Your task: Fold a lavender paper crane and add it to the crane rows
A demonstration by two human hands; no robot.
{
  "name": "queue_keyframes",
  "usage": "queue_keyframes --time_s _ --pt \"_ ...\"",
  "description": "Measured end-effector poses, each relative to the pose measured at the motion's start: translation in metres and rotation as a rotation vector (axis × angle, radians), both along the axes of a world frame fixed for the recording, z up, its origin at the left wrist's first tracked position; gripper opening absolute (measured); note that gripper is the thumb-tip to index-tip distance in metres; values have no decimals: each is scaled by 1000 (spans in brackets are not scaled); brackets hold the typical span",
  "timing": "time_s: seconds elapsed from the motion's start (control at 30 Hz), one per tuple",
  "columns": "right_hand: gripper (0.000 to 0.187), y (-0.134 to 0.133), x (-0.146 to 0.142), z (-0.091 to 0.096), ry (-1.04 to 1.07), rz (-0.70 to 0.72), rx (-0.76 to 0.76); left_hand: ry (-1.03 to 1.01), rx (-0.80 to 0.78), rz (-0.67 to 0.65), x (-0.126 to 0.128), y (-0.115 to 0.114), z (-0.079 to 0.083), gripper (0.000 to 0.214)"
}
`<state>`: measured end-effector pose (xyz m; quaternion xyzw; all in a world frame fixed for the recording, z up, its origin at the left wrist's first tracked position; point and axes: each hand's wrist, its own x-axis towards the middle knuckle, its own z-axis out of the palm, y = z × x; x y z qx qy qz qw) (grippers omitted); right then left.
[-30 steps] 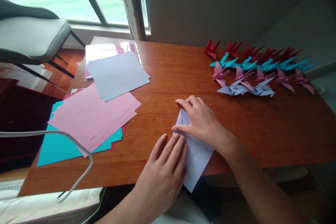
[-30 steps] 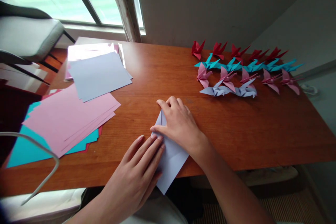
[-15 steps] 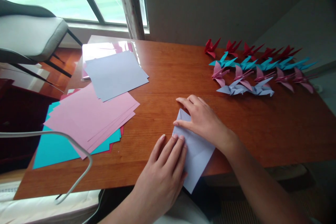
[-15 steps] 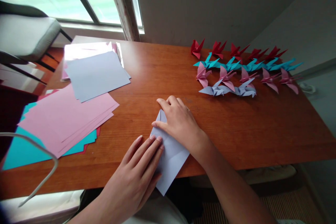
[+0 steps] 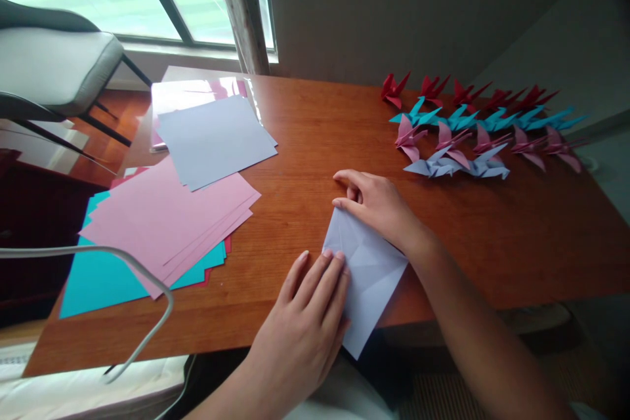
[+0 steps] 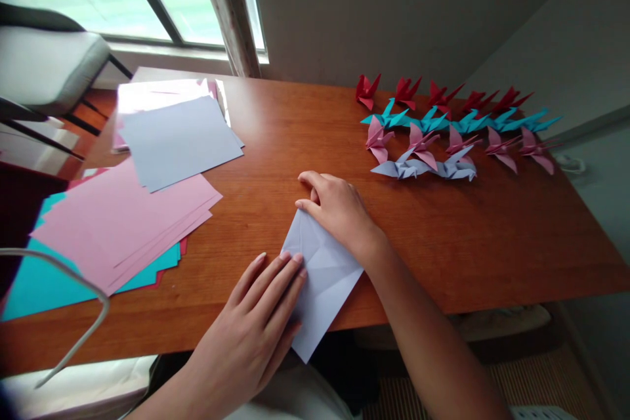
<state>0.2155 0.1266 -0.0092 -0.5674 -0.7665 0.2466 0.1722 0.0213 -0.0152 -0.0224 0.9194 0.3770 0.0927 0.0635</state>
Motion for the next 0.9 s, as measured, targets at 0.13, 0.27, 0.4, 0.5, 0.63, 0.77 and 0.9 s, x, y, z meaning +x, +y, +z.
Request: queue_keyframes --time_s 0.13,0.27,0.4,0.5,0.63,0.77,0.9 --pt "23 0 0 -2 44 -24 46 -22 -12 5 -1 0 2 51" --pt "20 -8 1 -2 121 -68 94 -127 -28 51 -2 1 3 49" --pt "24 -30 10 1 182 -93 64 -210 -33 97 -5 0 5 48" --pt "22 -53 21 2 203 -167 35 -260 -22 148 -12 1 6 50" --pt "23 -83 34 1 245 -288 -46 -340 -34 281 -23 7 6 50" --pt "24 -104 36 0 265 -353 -56 -441 -81 386 -31 16 5 38" --pt "22 -116 30 -3 277 -341 -47 -506 -150 407 -34 21 3 22"
